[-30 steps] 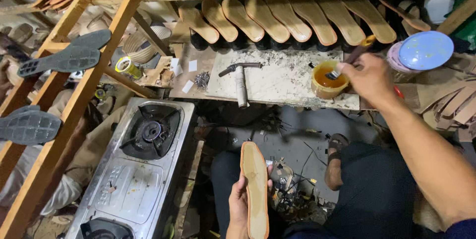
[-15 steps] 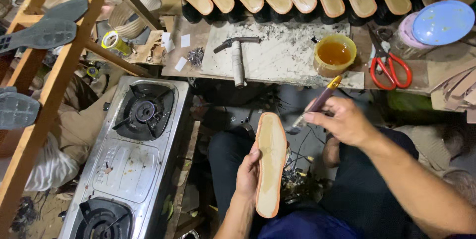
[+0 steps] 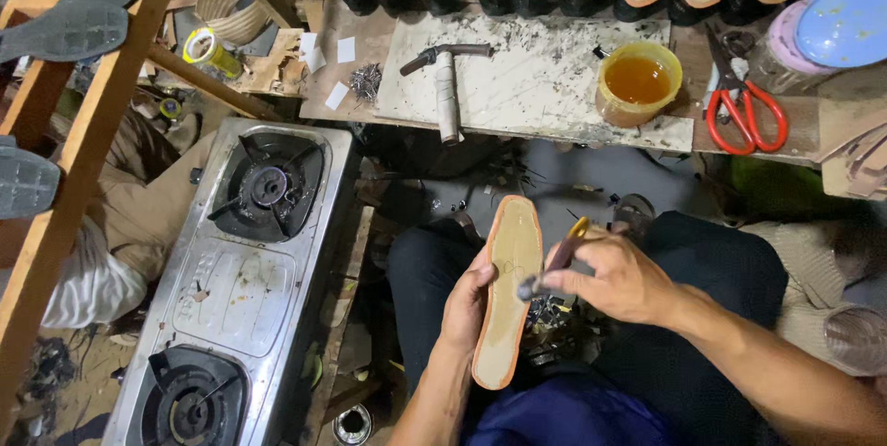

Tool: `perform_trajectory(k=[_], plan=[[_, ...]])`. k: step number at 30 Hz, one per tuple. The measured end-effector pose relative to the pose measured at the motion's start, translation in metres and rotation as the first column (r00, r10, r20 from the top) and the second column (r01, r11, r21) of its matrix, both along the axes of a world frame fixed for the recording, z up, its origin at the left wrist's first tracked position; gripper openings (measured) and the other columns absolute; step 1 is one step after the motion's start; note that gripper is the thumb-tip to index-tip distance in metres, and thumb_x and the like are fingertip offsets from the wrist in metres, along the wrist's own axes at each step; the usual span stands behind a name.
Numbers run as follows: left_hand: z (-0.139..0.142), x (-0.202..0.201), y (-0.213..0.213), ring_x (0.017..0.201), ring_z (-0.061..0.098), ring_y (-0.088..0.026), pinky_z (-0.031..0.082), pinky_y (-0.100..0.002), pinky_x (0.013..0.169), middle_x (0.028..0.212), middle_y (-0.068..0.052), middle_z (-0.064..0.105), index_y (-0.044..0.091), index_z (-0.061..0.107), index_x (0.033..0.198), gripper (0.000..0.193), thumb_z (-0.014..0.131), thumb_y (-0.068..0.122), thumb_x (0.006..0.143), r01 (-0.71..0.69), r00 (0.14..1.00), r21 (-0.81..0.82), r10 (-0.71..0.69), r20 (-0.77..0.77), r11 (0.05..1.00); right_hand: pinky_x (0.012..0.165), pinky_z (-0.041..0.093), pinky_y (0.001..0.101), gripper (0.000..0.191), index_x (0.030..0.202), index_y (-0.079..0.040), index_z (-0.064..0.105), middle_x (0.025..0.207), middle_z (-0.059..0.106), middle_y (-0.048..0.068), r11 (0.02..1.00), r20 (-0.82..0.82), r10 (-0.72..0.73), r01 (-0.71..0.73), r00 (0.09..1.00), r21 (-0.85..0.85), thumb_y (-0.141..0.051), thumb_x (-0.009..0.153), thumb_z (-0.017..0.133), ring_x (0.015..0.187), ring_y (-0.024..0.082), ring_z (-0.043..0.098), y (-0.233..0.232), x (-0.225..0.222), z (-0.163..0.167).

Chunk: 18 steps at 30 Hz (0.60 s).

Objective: The person sits on the floor and applies adhesive with a brush to the underside of shoe insoles, dipping the brush into a container of glue between insoles. Coated insoles are stacked in one hand and finished ones are placed on a rack above the workbench.

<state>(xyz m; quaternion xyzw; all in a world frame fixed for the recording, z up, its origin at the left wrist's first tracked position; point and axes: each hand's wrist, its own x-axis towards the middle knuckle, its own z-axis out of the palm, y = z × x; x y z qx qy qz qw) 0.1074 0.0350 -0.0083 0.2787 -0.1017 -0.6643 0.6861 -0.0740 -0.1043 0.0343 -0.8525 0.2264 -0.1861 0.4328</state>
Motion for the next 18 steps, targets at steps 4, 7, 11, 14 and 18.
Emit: perform_trajectory(k=[4,7,11,14,18], plan=[[0.002,-0.003,-0.002,0.127,0.060,-0.023,0.050,-0.035,0.106,0.149,-0.013,0.056,0.002,0.033,0.162,0.074,0.049,0.022,0.093,0.054,0.999,-0.028,-0.054,-0.001,0.998,0.075,0.057,0.0329,0.019,0.096,-0.008,0.077,0.088,0.077,0.005,0.972,0.034,-0.237,0.237,0.971,0.004,-0.024,0.086,0.076,0.081,0.019,0.073,-0.011,-0.006,0.005],[-0.001,-0.007,-0.006,0.123,0.061,-0.024,0.051,-0.036,0.103,0.147,-0.015,0.056,0.003,0.033,0.164,0.072,0.049,0.022,0.096,0.041,0.999,-0.077,-0.042,-0.011,0.996,0.072,0.056,0.0358,0.020,0.101,-0.008,0.076,0.085,0.075,0.007,0.871,-0.128,-0.461,0.476,0.878,0.125,-0.023,0.088,0.076,0.077,0.023,0.071,-0.013,0.001,0.005],[-0.008,0.002,-0.010,0.120,0.066,-0.023,0.055,-0.035,0.102,0.145,-0.011,0.059,0.008,0.035,0.161,0.072,0.049,0.023,0.092,-0.100,0.989,0.062,0.106,-0.102,0.993,0.079,0.057,0.0339,0.016,0.089,-0.008,0.076,0.090,0.076,0.004,0.989,0.134,0.014,0.006,0.991,-0.149,-0.024,0.085,0.078,0.086,0.018,0.072,0.022,0.011,-0.004],[-0.013,0.011,-0.005,0.114,0.067,-0.025,0.056,-0.036,0.096,0.139,-0.014,0.063,0.011,0.037,0.160,0.070,0.051,0.025,0.094,-0.119,0.984,0.045,0.124,-0.125,0.992,0.075,0.057,0.0339,0.017,0.089,-0.009,0.079,0.084,0.077,0.003,0.990,0.015,0.141,-0.141,0.990,-0.027,-0.025,0.082,0.080,0.081,0.017,0.072,0.021,0.007,-0.009],[-0.030,0.022,0.006,0.111,0.068,-0.026,0.058,-0.037,0.092,0.135,-0.014,0.064,0.011,0.042,0.158,0.064,0.052,0.026,0.097,-0.167,0.976,0.085,0.177,-0.130,0.982,0.066,0.056,0.0316,0.021,0.097,-0.008,0.080,0.080,0.077,0.007,0.936,-0.129,-0.294,0.313,0.947,0.160,-0.025,0.085,0.077,0.071,0.017,0.069,-0.047,-0.001,0.002]])
